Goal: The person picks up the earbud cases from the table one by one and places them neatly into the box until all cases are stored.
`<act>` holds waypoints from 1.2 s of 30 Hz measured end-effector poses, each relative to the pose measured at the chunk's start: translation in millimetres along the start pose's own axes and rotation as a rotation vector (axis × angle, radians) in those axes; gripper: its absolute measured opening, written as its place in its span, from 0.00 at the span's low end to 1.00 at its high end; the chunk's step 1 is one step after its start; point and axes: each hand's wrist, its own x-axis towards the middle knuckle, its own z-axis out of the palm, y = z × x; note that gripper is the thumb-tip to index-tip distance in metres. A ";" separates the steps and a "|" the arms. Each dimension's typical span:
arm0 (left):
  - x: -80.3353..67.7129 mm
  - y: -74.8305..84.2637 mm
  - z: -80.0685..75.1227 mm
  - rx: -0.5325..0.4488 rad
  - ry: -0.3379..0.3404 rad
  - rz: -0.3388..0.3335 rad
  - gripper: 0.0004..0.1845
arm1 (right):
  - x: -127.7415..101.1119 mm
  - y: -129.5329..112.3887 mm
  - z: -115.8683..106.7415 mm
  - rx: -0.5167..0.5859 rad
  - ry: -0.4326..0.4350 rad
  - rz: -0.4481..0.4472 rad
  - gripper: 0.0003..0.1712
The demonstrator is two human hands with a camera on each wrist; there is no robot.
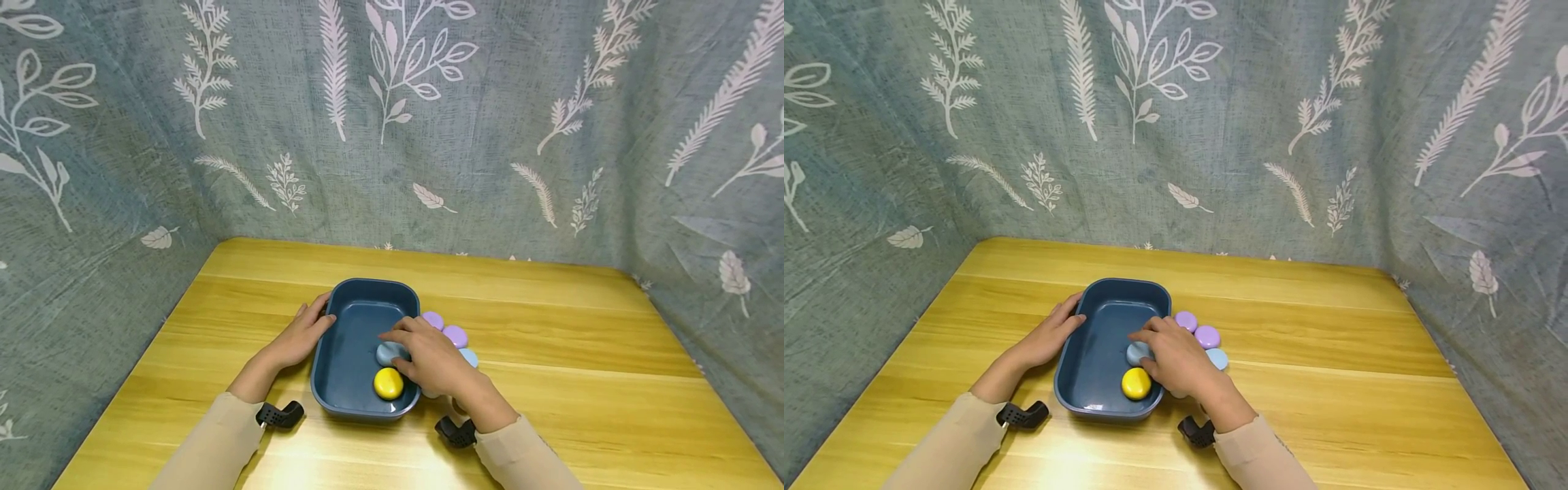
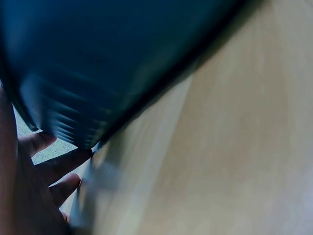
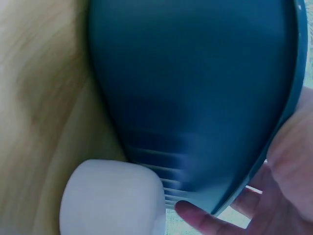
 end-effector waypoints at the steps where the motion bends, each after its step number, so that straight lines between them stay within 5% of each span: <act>1: 0.0 -0.2 0.0 0.001 0.001 0.006 0.32 | -0.1 0.0 -0.2 -0.006 0.009 -0.008 0.24; 15: -1.1 -2.9 1.9 0.001 0.008 0.016 0.32 | -2.6 0.3 -3.4 -0.070 0.071 -0.060 0.24; 36: 0.0 -0.1 1.4 0.013 0.012 0.013 0.32 | -6.3 8.0 -25.2 -0.058 0.132 -0.010 0.25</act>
